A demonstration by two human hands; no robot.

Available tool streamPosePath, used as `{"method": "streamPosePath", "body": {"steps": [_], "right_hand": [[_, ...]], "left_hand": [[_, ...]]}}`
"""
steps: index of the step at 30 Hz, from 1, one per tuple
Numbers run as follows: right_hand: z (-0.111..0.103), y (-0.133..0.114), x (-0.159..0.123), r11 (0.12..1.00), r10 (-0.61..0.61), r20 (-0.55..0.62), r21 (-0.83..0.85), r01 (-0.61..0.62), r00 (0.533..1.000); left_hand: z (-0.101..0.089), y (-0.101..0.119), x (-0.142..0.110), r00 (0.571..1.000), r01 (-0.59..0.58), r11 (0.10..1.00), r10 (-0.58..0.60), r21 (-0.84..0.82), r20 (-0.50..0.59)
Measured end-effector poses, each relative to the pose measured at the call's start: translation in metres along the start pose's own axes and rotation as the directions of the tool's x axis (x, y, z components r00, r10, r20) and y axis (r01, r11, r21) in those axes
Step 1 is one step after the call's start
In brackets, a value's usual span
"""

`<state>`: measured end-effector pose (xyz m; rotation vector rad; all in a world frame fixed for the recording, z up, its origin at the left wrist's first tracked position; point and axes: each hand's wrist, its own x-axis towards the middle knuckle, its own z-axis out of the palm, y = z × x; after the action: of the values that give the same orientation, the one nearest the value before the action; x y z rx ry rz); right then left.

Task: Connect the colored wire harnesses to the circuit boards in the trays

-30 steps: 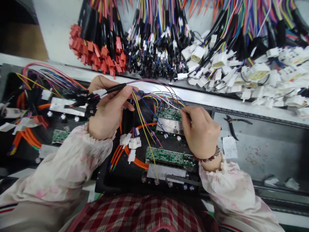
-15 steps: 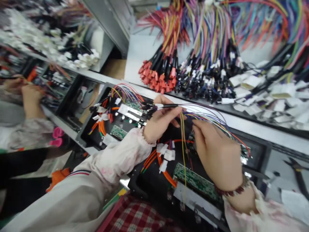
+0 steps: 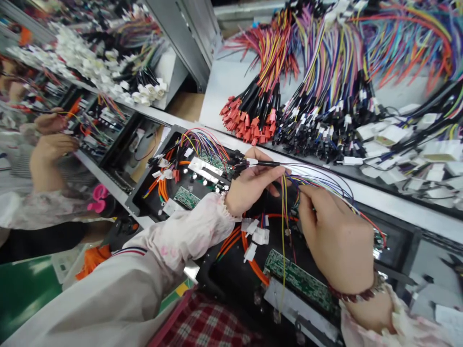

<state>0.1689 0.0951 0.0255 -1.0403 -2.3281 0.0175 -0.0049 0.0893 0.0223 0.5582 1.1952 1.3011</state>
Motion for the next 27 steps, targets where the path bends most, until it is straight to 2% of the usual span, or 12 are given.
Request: {"method": "streamPosePath", "body": {"steps": [6, 10, 14, 19, 22, 24, 27], "right_hand": [[-0.005, 0.001, -0.005, 0.998, 0.057, 0.023, -0.006, -0.057, 0.998], [-0.003, 0.0, -0.002, 0.999, 0.047, 0.014, 0.011, -0.047, 0.999], [0.002, 0.002, -0.001, 0.999, 0.042, -0.001, 0.006, -0.042, 0.999], [0.005, 0.002, -0.002, 0.997, 0.073, 0.049, -0.014, -0.072, 0.996], [-0.005, 0.003, -0.008, 0.989, 0.148, 0.131, -0.019, -0.147, 0.98], [-0.019, 0.007, -0.016, 0.976, 0.217, 0.219, -0.027, -0.216, 0.951], [-0.041, 0.014, -0.029, 0.957, 0.29, 0.3, -0.073, -0.281, 0.909]], "left_hand": [[0.001, 0.005, -0.002, 0.992, 0.125, 0.989, -0.125, 0.073, 0.0], [0.002, 0.005, -0.002, 0.997, 0.066, 0.996, -0.068, 0.052, 0.026], [0.006, 0.009, -0.004, 0.995, 0.097, 0.993, -0.096, 0.071, -0.019], [0.009, 0.019, -0.008, 0.995, 0.084, 0.994, -0.08, 0.066, -0.05], [0.009, 0.019, -0.009, 0.994, 0.103, 0.989, -0.099, 0.102, -0.045], [0.007, 0.015, -0.008, 0.994, 0.096, 0.986, -0.088, 0.138, -0.059], [0.002, 0.006, -0.005, 0.997, -0.015, 0.988, 0.027, 0.154, -0.077]]}}
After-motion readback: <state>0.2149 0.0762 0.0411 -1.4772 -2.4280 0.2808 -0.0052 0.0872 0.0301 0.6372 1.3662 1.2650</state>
